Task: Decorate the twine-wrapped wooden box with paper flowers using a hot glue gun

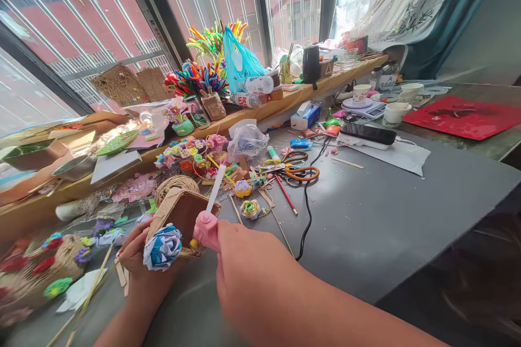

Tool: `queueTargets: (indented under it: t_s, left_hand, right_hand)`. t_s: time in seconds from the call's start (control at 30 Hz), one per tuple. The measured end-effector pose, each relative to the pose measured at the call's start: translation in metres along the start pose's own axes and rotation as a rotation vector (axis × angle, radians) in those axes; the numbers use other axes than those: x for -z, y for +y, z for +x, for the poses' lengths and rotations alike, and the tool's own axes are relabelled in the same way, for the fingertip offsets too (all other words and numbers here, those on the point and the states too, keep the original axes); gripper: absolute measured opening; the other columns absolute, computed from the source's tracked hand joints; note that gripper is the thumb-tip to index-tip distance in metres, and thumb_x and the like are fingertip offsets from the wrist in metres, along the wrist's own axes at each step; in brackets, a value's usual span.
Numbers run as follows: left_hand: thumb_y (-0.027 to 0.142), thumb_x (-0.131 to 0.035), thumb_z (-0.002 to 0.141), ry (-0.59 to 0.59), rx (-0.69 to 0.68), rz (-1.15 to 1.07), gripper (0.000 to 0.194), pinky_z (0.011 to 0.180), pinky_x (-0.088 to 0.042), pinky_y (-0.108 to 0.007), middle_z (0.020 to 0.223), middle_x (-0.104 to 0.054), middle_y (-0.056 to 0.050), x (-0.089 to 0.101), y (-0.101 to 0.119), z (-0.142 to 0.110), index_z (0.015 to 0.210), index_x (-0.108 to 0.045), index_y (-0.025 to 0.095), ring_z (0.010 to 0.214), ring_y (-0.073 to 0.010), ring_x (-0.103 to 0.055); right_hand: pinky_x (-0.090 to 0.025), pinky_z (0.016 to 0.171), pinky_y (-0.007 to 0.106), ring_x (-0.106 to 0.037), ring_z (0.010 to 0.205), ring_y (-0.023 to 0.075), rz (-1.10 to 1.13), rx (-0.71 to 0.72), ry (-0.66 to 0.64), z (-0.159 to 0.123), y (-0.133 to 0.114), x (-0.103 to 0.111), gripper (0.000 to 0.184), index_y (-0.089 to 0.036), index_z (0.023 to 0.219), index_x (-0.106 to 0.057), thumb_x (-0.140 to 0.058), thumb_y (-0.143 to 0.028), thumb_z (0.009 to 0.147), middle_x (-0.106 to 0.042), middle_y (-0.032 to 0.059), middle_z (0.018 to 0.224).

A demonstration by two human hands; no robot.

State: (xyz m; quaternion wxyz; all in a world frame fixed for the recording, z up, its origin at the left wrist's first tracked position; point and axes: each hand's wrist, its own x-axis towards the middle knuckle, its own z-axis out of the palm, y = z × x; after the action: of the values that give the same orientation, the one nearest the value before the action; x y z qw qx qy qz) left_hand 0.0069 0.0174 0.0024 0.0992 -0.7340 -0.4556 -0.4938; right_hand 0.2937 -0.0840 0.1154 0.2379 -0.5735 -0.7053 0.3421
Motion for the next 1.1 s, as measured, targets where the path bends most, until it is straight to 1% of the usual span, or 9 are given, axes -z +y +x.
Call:
queueTargets:
  t_s: [0.07,0.13,0.37,0.5,0.63,0.8,0.97,1.03,1.1]
  left_hand:
    - [0.035,-0.095,0.059,-0.044,-0.002,0.003,0.066,0.099,-0.057,-0.053,0.119,-0.064,-0.012,0.002,0.002,0.0,0.108,-0.053,0.024,0.111,-0.0327,-0.068]
    - [0.036,-0.096,0.058,-0.047,-0.036,0.009,0.068,0.099,-0.057,-0.053,0.12,-0.064,-0.012,0.002,0.001,0.0,0.109,-0.053,0.024,0.112,-0.033,-0.068]
    - [0.035,-0.101,0.053,0.021,-0.228,-0.008,0.095,0.099,-0.059,-0.055,0.129,-0.058,-0.015,-0.003,-0.008,0.0,0.128,-0.044,0.025,0.118,-0.0359,-0.067]
    - [0.037,-0.1,0.057,0.026,-0.229,-0.015,0.097,0.1,-0.059,-0.054,0.131,-0.056,-0.016,-0.004,-0.008,0.0,0.134,-0.042,0.024,0.12,-0.0355,-0.066]
    - [0.036,-0.101,0.053,0.029,-0.249,-0.012,0.1,0.1,-0.059,-0.054,0.132,-0.055,-0.015,-0.005,-0.008,0.002,0.132,-0.041,0.025,0.12,-0.0352,-0.066]
    - [0.037,-0.1,0.054,0.084,-0.2,-0.009,0.096,0.101,-0.057,-0.055,0.132,-0.057,-0.015,-0.005,-0.009,0.002,0.129,-0.042,0.025,0.121,-0.0357,-0.066]
    - [0.031,-0.098,0.053,0.165,-0.107,-0.056,0.09,0.109,-0.05,-0.062,0.136,-0.059,-0.014,-0.004,-0.009,-0.007,0.125,-0.045,0.026,0.123,-0.0373,-0.064]
    - [0.033,-0.097,0.053,0.183,-0.051,-0.127,0.087,0.113,-0.046,-0.065,0.137,-0.059,-0.012,-0.004,-0.011,-0.013,0.124,-0.047,0.027,0.125,-0.0384,-0.063]
    - [0.038,-0.095,0.058,0.16,0.033,-0.186,0.081,0.116,-0.043,-0.066,0.14,-0.059,-0.01,-0.004,-0.014,-0.019,0.124,-0.049,0.029,0.129,-0.0391,-0.06]
  right_hand:
    - [-0.036,0.065,0.029,-0.067,0.08,0.0222,0.018,0.015,0.006,0.0,0.001,0.0,0.027,-0.028,0.122,-0.065,-0.052,-0.025,0.099,-0.076,0.004,0.1]
    - [-0.035,0.064,0.029,-0.065,0.077,0.0214,0.023,0.019,0.021,0.0,0.003,0.001,0.026,-0.028,0.121,-0.065,-0.052,-0.024,0.098,-0.076,0.0031,0.099]
    - [-0.031,0.06,0.029,-0.06,0.07,0.0203,0.003,0.011,0.02,-0.002,0.004,0.002,0.02,-0.026,0.113,-0.065,-0.052,-0.025,0.098,-0.073,0.0035,0.092]
    - [-0.034,0.063,0.029,-0.064,0.077,0.0212,0.009,0.023,0.029,-0.003,0.002,0.003,0.018,-0.027,0.111,-0.064,-0.052,-0.023,0.098,-0.075,0.0034,0.097]
    - [-0.037,0.065,0.03,-0.067,0.08,0.0223,0.029,0.042,0.035,-0.005,0.002,0.005,0.02,-0.029,0.113,-0.065,-0.053,-0.023,0.098,-0.076,0.0027,0.1]
    - [-0.045,0.07,0.032,-0.07,0.081,0.0237,0.116,-0.006,0.058,-0.01,0.009,0.01,0.02,-0.027,0.111,-0.067,-0.052,-0.024,0.099,-0.077,0.0036,0.099]
    - [-0.055,0.071,0.033,-0.073,0.094,0.0261,0.329,0.06,0.201,-0.014,0.021,0.016,0.043,-0.029,0.143,-0.06,-0.05,-0.034,0.102,-0.077,0.0076,0.121]
    - [-0.057,0.069,0.031,-0.073,0.095,0.0262,0.402,0.09,0.237,-0.016,0.024,0.016,0.047,-0.027,0.147,-0.06,-0.052,-0.033,0.101,-0.076,0.0084,0.122]
    - [-0.058,0.069,0.029,-0.073,0.092,0.0238,0.468,0.111,0.252,-0.017,0.025,0.016,0.048,-0.027,0.148,-0.06,-0.054,-0.03,0.1,-0.076,0.0077,0.122]
